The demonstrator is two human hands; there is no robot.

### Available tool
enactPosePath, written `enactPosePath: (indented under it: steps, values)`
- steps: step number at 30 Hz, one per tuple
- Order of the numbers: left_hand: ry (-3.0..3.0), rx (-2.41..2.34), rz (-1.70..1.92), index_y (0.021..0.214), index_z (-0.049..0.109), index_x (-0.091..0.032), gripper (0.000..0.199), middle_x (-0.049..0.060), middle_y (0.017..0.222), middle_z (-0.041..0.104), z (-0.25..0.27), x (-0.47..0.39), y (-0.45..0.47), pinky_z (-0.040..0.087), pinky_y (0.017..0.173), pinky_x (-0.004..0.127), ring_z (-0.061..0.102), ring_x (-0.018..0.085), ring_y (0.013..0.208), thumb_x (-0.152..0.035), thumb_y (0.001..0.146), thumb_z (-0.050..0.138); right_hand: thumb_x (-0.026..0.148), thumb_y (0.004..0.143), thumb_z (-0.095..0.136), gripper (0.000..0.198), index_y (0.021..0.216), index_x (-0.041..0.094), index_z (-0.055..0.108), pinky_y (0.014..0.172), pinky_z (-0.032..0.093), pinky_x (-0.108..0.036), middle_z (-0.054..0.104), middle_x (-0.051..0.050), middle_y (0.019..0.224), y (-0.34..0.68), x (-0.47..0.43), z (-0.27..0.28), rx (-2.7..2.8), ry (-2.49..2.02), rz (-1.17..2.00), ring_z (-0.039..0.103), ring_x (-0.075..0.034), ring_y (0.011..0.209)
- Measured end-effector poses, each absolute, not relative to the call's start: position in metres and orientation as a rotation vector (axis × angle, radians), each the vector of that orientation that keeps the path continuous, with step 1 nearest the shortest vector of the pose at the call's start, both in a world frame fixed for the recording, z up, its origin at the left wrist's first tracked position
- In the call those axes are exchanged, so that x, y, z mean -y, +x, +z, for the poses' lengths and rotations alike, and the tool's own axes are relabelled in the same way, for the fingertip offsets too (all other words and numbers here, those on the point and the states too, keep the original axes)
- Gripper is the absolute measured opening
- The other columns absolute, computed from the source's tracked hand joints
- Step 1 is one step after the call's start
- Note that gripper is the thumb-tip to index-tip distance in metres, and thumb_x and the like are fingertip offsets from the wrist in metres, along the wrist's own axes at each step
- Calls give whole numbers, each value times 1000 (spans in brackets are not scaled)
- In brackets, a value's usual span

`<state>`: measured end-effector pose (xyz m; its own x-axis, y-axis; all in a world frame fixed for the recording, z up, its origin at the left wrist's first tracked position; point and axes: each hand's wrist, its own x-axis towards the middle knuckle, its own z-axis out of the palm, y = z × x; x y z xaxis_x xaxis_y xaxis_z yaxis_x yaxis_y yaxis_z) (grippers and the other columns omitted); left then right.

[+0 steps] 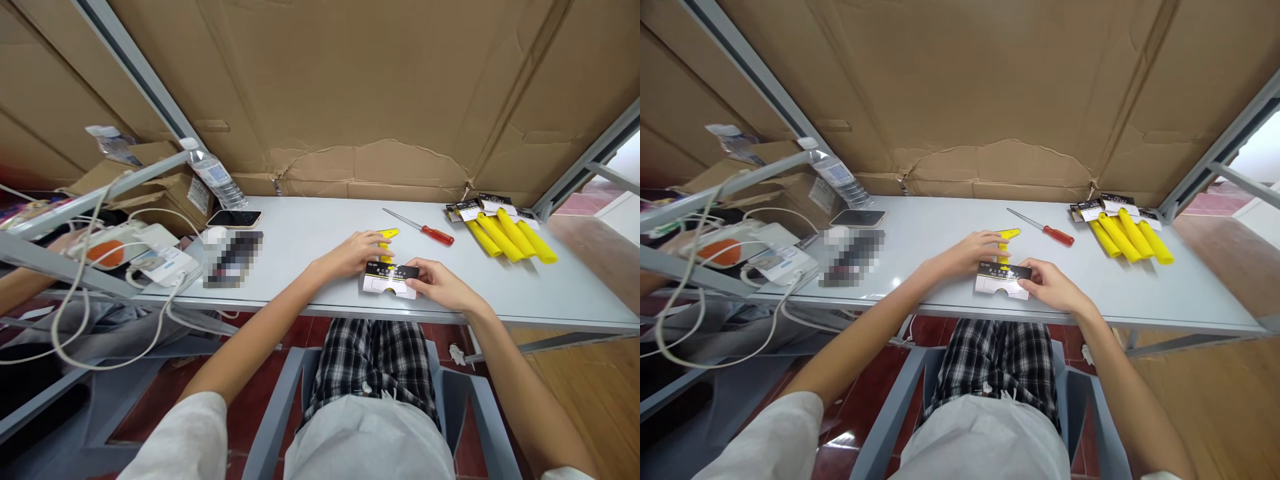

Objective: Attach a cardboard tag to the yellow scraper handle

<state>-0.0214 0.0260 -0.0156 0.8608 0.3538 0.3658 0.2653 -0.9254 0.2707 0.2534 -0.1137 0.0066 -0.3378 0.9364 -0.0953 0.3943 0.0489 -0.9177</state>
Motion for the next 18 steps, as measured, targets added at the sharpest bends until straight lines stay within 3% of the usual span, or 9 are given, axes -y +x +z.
enactPosePath:
  steps: [3,7,11,18]
  values:
    - [2763,-659,690,152,69,-32,56,9,166,61,-14,-39,-25,43,129,55,54,27,155,-7,103,60,51,96,71,38,118,21,67,71,51,-28,71,0,89,255,112,3,1785,-1349,1281,65,-15,77]
    - [2650,-919,643,164,57,-22,57,14,168,60,-14,-56,-28,41,132,53,55,31,156,-28,108,63,52,96,72,40,120,21,68,70,51,-27,72,0,89,254,109,3,1783,-1363,1274,64,-14,76]
    - [2628,-1000,520,159,62,-21,54,13,162,66,-19,-63,-31,43,129,53,59,33,150,-30,106,65,50,94,72,40,119,19,68,65,46,-27,70,1,78,251,105,9,1785,-1402,1265,60,-13,67]
    - [2568,-933,637,143,74,-24,42,11,147,76,-21,-66,-30,47,124,54,67,32,139,-23,101,71,49,91,72,47,126,18,67,64,44,-26,68,2,77,247,101,14,1788,-1406,1268,54,-11,64]
